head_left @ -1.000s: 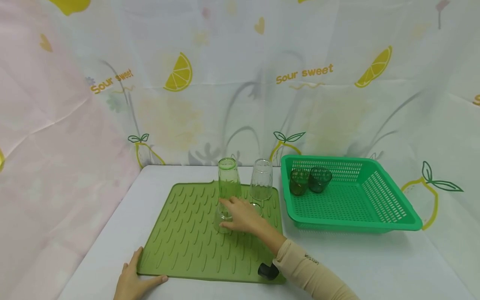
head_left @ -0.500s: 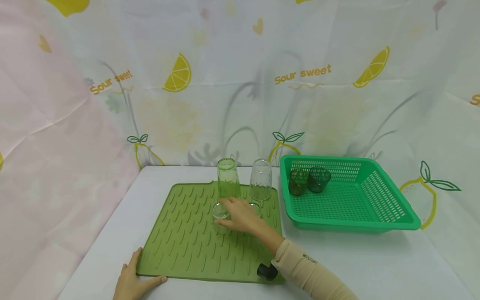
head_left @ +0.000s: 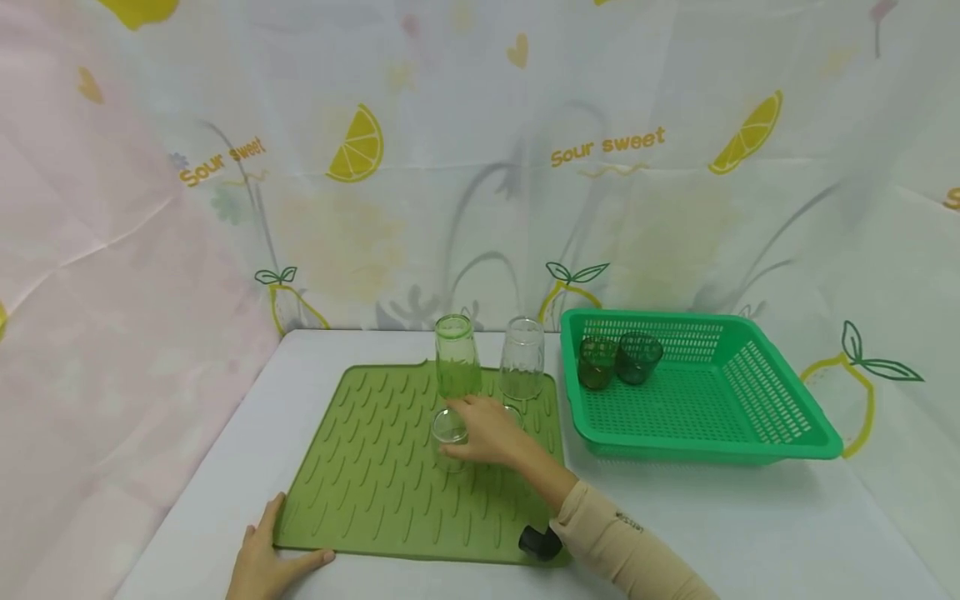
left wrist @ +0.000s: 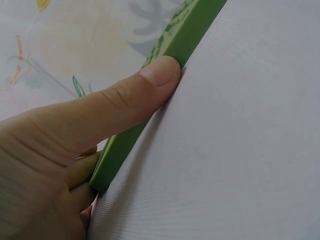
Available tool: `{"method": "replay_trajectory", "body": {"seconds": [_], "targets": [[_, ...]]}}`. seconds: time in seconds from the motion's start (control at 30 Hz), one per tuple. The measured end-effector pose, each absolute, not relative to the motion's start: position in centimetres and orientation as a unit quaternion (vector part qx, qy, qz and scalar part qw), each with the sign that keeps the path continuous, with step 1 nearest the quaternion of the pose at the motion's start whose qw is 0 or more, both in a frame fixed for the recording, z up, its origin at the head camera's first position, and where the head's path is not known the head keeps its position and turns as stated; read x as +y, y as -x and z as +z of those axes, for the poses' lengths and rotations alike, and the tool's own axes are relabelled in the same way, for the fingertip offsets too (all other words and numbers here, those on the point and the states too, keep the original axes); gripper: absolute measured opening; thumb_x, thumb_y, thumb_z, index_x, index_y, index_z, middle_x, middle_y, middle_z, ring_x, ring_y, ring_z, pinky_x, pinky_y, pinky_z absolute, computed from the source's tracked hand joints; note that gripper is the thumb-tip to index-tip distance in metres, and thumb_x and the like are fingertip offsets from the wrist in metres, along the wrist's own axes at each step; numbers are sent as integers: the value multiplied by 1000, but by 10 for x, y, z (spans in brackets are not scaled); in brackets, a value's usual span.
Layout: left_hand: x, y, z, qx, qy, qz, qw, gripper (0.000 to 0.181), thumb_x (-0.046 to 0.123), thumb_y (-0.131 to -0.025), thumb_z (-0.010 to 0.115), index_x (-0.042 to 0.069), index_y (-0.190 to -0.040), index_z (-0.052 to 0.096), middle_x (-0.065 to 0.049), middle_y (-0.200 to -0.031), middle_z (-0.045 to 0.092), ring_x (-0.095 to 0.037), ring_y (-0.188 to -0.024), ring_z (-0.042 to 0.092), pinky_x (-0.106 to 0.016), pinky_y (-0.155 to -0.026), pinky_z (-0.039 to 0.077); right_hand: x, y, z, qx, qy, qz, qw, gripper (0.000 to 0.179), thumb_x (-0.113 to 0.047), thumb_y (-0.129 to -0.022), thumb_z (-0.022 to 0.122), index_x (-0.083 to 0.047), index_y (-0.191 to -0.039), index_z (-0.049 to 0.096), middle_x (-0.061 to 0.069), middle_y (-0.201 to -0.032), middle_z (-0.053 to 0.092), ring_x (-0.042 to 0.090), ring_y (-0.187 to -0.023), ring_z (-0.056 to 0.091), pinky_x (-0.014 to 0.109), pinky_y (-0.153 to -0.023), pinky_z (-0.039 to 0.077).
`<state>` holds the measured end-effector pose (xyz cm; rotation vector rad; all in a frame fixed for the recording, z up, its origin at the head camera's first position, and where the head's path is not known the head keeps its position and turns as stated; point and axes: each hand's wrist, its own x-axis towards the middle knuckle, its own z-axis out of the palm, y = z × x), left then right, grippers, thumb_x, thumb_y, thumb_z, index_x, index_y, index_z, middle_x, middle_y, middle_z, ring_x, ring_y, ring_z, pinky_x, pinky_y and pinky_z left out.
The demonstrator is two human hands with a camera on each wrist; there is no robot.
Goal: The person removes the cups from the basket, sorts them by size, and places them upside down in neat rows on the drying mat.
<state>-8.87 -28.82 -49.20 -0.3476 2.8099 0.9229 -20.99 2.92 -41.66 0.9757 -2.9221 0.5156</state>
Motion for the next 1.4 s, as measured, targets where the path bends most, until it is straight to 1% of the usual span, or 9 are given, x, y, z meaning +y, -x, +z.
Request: {"method": "replay_trajectory", "body": {"seconds": [0.13,0.3,0.4,0.53,0.63,0.73,0.9,1.13,1.4], "targets": [[-288,88,-492,940,117,309,86,120,43,-66,83,-11,-144,9,-40,-144,13,-71,-121,9,-74,-98,20,33,211,-413,-933,-312,181,-8,70,-46,-83,69,-4,-135,49,15,-128,56,31,-117,54,44,-96,47],[-287,88,-491,940,117,309,83,119,42,-66,83,-11,-144,9,-41,-143,13,-71,-121,8,-74,-98,19,46,214,-403,-915,-317,250,-10,65,-40,-86,67,-3,-136,47,17,-134,52,34,-124,47,48,-101,42],[-287,89,-491,941,114,308,80,118,41,-67,83,-11,-143,10,-41,-143,14,-71,-121,9,-75,-97,19,58,217,-395,-902,-323,284,7,62,-35,-87,66,0,-135,47,18,-134,52,35,-124,47,50,-101,41],[-286,91,-491,941,115,307,85,118,41,-67,83,-11,-143,10,-41,-143,14,-70,-122,8,-74,-98,20,82,219,-384,-891,-324,314,54,60,-30,-87,68,3,-133,49,19,-130,55,34,-115,54,50,-93,47],[-286,91,-492,941,113,307,85,119,42,-66,83,-11,-143,10,-40,-143,14,-70,-122,8,-73,-99,19,104,224,-377,-885,-307,338,87,58,-25,-86,69,3,-132,50,20,-127,56,33,-111,57,49,-90,49],[-286,90,-492,941,112,308,82,120,42,-65,83,-12,-143,10,-41,-143,14,-70,-122,9,-73,-99,19,128,231,-372,-884,-286,352,114,55,-22,-86,70,5,-130,51,22,-125,57,35,-109,58,49,-89,50],[-288,90,-492,943,111,304,80,120,42,-64,84,-12,-143,11,-42,-142,14,-71,-121,10,-74,-98,20,169,243,-365,-895,-248,346,135,53,-18,-86,69,6,-130,50,26,-124,57,39,-107,58,51,-88,50],[-288,91,-492,944,110,300,86,117,42,-67,83,-12,-142,10,-44,-141,14,-72,-120,10,-74,-98,20,218,257,-359,-920,-191,324,113,51,-16,-90,65,7,-132,46,31,-127,52,45,-112,54,55,-92,47],[-287,90,-492,945,109,298,79,118,41,-66,83,-13,-142,11,-43,-141,14,-72,-120,11,-74,-98,22,251,269,-352,-940,-163,292,72,51,-14,-92,61,10,-133,43,33,-128,49,49,-113,51,58,-90,46]]}}
